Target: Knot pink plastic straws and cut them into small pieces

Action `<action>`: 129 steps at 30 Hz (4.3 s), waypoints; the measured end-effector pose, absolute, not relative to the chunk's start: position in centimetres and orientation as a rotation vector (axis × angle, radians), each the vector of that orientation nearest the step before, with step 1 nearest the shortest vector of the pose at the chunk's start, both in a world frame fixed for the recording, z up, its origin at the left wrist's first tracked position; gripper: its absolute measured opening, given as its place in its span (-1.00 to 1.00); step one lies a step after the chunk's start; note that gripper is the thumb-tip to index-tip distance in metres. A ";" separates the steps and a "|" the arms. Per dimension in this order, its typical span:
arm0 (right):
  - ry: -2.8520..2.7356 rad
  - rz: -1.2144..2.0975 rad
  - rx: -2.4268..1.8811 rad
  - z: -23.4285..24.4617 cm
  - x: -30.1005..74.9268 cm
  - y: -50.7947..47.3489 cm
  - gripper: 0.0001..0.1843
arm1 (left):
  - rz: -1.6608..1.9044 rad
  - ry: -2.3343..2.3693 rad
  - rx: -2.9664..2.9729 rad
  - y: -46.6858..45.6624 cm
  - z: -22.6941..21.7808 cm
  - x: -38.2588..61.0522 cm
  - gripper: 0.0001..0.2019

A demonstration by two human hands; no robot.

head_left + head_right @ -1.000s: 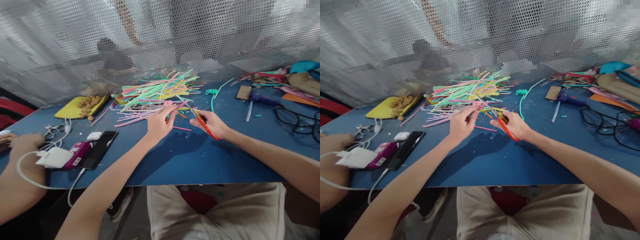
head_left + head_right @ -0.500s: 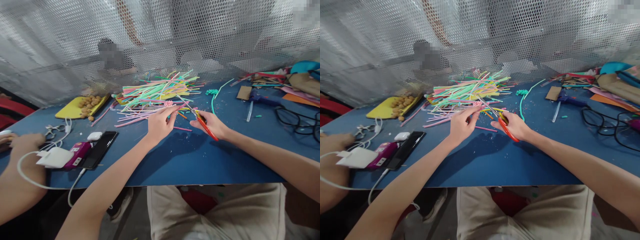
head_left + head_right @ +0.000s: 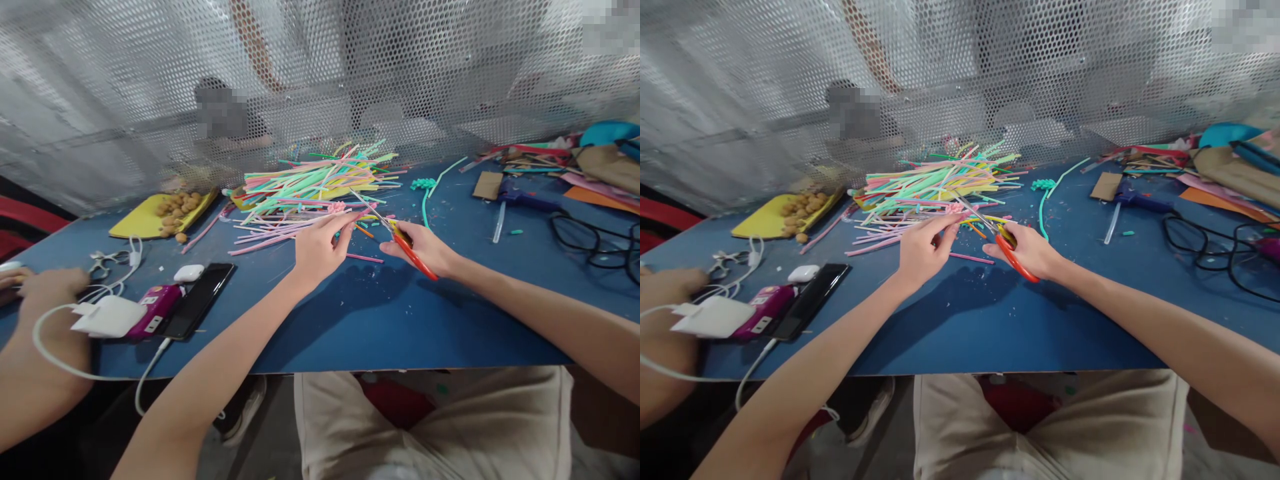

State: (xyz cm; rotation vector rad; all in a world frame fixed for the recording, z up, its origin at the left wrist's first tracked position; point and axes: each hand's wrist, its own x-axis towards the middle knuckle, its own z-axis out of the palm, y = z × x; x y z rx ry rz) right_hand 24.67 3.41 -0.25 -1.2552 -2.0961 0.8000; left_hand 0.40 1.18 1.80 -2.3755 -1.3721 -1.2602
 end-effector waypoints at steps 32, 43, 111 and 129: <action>-2.040 0.793 -1.264 0.6 24.3 2.7 -0.62 | -1.231 -1.382 -2.338 1.1 1.8 0.6 -0.74; -1.953 0.694 -1.258 1.0 24.3 2.2 -0.63 | -1.228 -1.466 -2.337 1.2 1.9 0.6 -0.74; -2.047 0.870 -0.694 -0.4 25.1 4.0 -0.71 | -0.382 -1.643 -3.288 3.4 6.3 -4.6 -0.69; -1.696 0.926 -0.702 -1.5 23.7 3.4 -0.61 | -0.884 -1.023 -2.302 1.3 2.4 0.1 -0.80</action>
